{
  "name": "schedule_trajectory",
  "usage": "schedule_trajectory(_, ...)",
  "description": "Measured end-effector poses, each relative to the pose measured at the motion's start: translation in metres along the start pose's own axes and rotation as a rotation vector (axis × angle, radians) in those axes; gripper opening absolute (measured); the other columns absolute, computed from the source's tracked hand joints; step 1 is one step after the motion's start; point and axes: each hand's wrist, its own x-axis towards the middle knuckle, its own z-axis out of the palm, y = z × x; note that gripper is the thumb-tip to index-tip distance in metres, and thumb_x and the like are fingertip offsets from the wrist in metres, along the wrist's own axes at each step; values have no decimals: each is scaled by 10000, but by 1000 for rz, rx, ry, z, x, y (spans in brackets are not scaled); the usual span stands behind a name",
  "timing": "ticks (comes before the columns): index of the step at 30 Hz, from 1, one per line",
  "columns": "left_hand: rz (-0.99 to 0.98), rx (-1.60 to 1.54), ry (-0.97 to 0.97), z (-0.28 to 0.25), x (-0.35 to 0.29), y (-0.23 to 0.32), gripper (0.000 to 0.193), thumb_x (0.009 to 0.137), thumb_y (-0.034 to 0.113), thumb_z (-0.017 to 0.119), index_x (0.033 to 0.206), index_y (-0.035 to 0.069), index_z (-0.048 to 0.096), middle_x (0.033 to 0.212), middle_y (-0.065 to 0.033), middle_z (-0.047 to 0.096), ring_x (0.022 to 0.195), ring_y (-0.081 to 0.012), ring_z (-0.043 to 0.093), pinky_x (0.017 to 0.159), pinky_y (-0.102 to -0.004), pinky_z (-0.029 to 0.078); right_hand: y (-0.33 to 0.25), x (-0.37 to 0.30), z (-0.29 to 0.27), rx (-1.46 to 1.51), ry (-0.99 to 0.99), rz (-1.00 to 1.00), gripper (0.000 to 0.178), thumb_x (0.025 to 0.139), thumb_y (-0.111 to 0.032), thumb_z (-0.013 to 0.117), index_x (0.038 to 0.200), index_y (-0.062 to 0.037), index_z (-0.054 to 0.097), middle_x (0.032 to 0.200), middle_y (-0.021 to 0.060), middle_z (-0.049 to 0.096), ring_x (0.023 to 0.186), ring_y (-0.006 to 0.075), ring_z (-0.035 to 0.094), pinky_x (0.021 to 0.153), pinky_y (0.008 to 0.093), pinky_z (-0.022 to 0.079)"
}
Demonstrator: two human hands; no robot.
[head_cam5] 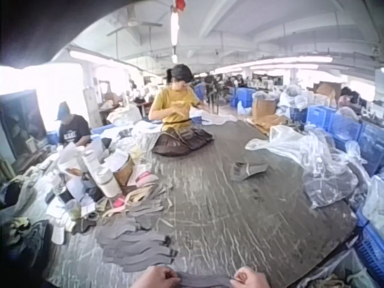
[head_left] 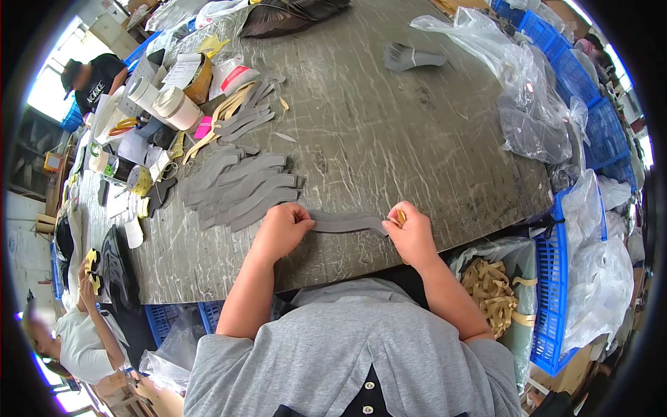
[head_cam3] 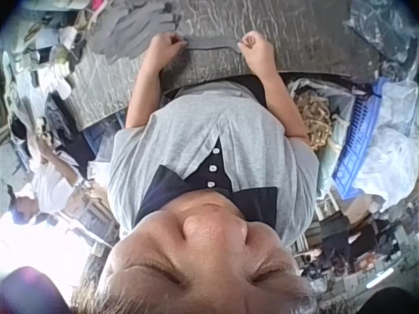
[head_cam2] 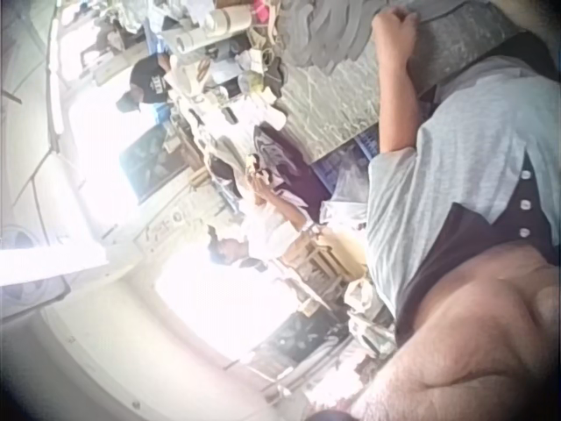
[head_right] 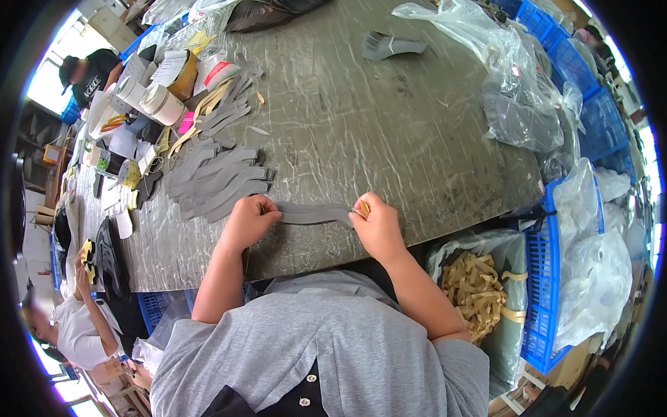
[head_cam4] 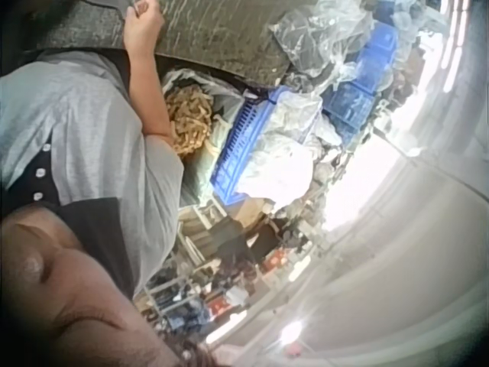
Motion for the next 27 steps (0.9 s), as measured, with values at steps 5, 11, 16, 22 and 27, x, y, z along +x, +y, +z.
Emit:
schedule_trajectory(5,17,24,-10,0,3,-2,156,785,125,724,840,-18,693,714,-135,672,644,-195,624,626,-341,494,-12,-1,-2,-94,-8,-10,179,804,-41,717,911,-6,578,763,163,634,733,314,643,656,378,496)
schedule_trajectory(11,-8,42,-16,0,4,-1,170,783,135,733,850,-16,694,731,-144,678,668,-214,636,647,-345,499,-25,-14,6,-579,13,-407,186,808,-42,675,983,-104,660,871,117,542,730,312,602,623,425,499)
schedule_trajectory(16,-17,31,3,2,6,-4,189,772,141,750,841,-23,686,689,-117,655,647,-177,607,635,-335,486,-21,-15,9,-722,-127,-593,406,811,-112,661,1164,-306,712,947,59,490,812,222,613,626,356,537)
schedule_trajectory(22,34,82,14,5,7,-6,182,776,145,735,845,-16,685,731,-153,678,684,-242,649,659,-354,501,-26,-14,8,-839,-182,-622,404,815,-119,638,1184,-269,705,965,59,505,825,211,609,612,343,542)
schedule_trajectory(27,99,198,21,8,10,-7,186,780,157,724,849,-10,680,789,-181,694,742,-327,675,684,-386,517,-37,-15,14,-896,-236,-711,433,820,-114,617,1237,-216,674,963,46,507,787,208,588,580,335,536)
